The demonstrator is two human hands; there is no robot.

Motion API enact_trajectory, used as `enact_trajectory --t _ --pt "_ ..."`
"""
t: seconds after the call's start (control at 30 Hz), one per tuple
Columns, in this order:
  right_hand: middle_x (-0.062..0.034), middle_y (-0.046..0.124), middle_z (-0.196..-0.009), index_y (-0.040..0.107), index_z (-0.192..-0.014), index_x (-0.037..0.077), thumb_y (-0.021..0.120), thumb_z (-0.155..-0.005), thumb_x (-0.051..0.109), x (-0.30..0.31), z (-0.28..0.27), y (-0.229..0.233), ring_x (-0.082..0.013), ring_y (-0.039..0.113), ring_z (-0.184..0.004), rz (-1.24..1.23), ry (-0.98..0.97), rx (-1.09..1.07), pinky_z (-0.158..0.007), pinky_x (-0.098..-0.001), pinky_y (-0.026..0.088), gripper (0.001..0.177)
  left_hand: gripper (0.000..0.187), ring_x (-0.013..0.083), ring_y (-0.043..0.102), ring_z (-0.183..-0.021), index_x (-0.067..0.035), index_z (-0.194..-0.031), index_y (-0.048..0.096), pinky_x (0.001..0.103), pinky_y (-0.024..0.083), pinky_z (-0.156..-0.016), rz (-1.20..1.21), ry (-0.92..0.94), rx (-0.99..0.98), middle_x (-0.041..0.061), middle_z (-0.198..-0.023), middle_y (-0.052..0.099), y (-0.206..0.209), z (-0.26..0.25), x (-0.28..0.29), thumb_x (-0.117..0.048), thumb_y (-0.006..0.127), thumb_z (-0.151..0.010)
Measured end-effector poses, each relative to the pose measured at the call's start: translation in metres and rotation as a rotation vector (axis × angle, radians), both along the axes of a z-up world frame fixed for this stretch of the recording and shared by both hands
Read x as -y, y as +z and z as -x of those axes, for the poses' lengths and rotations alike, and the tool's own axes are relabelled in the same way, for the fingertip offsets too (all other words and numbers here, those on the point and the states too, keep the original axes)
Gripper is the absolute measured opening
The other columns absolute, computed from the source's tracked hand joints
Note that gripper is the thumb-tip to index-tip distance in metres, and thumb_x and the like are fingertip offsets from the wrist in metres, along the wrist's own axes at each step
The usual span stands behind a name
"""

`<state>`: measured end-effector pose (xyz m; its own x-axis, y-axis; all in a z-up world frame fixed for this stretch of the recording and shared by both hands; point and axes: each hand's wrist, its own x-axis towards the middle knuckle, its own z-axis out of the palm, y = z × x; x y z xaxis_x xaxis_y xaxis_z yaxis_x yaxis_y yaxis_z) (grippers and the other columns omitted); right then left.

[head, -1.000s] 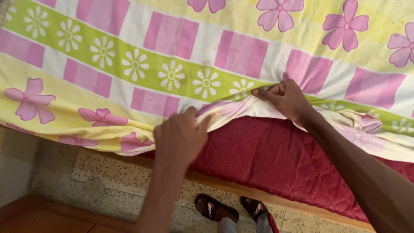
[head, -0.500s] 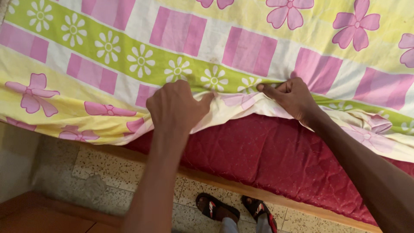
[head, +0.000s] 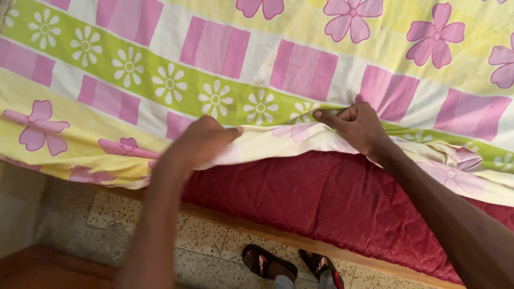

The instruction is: The person spreads a sheet across a mattress and smooths the fabric with their hands.

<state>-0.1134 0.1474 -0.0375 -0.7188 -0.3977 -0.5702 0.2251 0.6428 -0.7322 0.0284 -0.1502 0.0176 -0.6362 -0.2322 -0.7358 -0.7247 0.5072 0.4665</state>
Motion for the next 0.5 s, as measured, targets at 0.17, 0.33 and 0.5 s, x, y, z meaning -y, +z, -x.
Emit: enact_trajectory --t 0.17,0.33,0.5 --pt "0.0049 0.032 -0.038 0.037 -0.041 0.010 0.080 -0.091 0.045 -0.001 0.001 -0.003 -0.0092 0.027 -0.037 0.075 0.092 -0.181 -0.118 -0.0320 0.025 0.074 0.041 0.0184 0.057 -0.056 -0.007 -0.088 0.065 0.040 0.051 -0.060 -0.042 0.247 0.005 0.007 -0.070 0.065 -0.001 0.020 0.013 -0.047 0.067 -0.093" --pt "0.0069 0.029 -0.043 0.038 -0.043 0.011 0.080 -0.092 0.046 0.000 0.001 -0.001 -0.0087 0.021 -0.044 0.044 0.002 -0.002 -0.085 -0.0625 0.023 0.073 0.037 0.0198 0.056 -0.064 -0.008 -0.095 0.071 0.038 0.048 -0.066 0.576 -0.043 -0.341 0.007 -0.077 0.063 -0.009 0.002 -0.012 -0.045 0.067 -0.098" --pt "0.0052 0.030 -0.037 0.033 -0.040 0.011 0.076 -0.089 0.047 0.003 0.000 0.004 -0.0103 0.026 -0.037 0.094 0.101 -0.138 -0.129 -0.0414 0.012 0.075 0.035 0.0255 0.064 -0.089 -0.009 -0.099 0.061 0.042 0.050 -0.082 1.158 -0.195 -1.032 0.013 -0.093 0.066 0.003 -0.035 -0.056 -0.040 0.067 -0.084"
